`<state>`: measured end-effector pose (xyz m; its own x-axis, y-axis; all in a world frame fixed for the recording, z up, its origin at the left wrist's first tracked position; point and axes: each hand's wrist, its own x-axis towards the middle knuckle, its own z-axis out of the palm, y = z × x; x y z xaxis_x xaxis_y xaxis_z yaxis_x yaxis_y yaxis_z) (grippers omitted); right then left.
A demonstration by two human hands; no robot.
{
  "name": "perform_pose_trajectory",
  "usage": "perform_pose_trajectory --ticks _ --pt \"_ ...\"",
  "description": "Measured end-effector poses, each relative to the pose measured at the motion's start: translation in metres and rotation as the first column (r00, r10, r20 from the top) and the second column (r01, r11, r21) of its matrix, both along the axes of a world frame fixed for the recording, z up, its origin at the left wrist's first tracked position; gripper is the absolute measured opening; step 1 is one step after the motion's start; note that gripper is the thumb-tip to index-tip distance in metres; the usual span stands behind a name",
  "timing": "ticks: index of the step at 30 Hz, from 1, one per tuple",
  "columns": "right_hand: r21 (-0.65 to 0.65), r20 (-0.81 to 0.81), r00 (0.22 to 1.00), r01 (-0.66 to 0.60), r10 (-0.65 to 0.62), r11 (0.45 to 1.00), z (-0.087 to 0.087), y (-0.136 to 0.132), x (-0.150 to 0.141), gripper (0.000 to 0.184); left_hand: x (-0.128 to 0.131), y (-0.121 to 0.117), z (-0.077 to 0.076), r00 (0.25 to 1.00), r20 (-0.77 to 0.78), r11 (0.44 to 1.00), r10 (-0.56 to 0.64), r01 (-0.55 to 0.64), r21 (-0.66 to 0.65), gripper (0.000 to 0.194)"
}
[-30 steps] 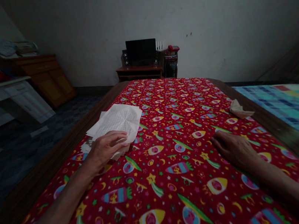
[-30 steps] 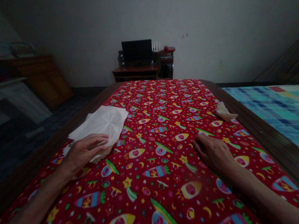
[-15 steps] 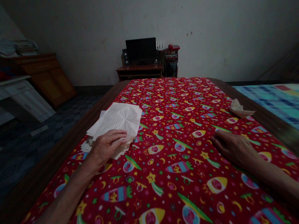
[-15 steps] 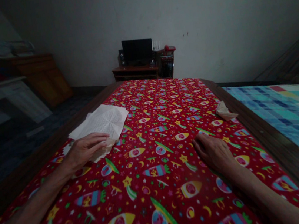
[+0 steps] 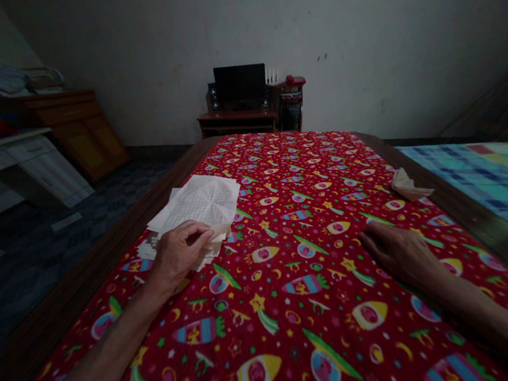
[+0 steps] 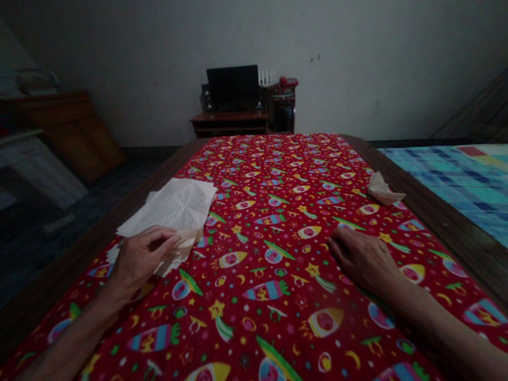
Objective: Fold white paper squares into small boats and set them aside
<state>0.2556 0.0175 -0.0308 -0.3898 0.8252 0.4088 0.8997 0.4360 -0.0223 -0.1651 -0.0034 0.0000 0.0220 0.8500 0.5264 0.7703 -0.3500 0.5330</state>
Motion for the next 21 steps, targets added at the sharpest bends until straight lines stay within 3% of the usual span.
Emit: perform_pose_trajectory --ticks 7,12,17,20,21 --pt "-0.01 -0.014 1.0 0.01 -0.01 1.0 0.002 0.0 -0.001 0.025 0.002 -0.003 0.001 1.0 -0.023 0.996 -0.005 0.007 0.085 0.021" --pt "-0.017 -0.064 0.998 -0.031 0.03 0.999 0.006 -0.004 -0.004 0.025 0.034 -0.021 0.01 0.972 -0.153 0.952 -0.178 0.209 0.224 0.014" --pt "-0.125 -0.281 0.949 -0.183 0.142 0.975 0.014 -0.03 -0.032 0.019 0.092 -0.035 0.001 0.869 -0.238 0.887 -0.435 0.458 0.05 0.013" --pt "-0.196 -0.389 0.89 -0.333 0.239 0.922 0.014 -0.046 -0.052 0.036 0.122 -0.035 -0.01 0.828 -0.183 0.846 -0.531 0.53 -0.055 0.014" --pt "-0.166 -0.395 0.877 -0.362 0.274 0.917 0.012 -0.05 -0.057 0.04 0.129 -0.034 -0.013 0.831 -0.146 0.844 -0.536 0.53 -0.084 0.014"
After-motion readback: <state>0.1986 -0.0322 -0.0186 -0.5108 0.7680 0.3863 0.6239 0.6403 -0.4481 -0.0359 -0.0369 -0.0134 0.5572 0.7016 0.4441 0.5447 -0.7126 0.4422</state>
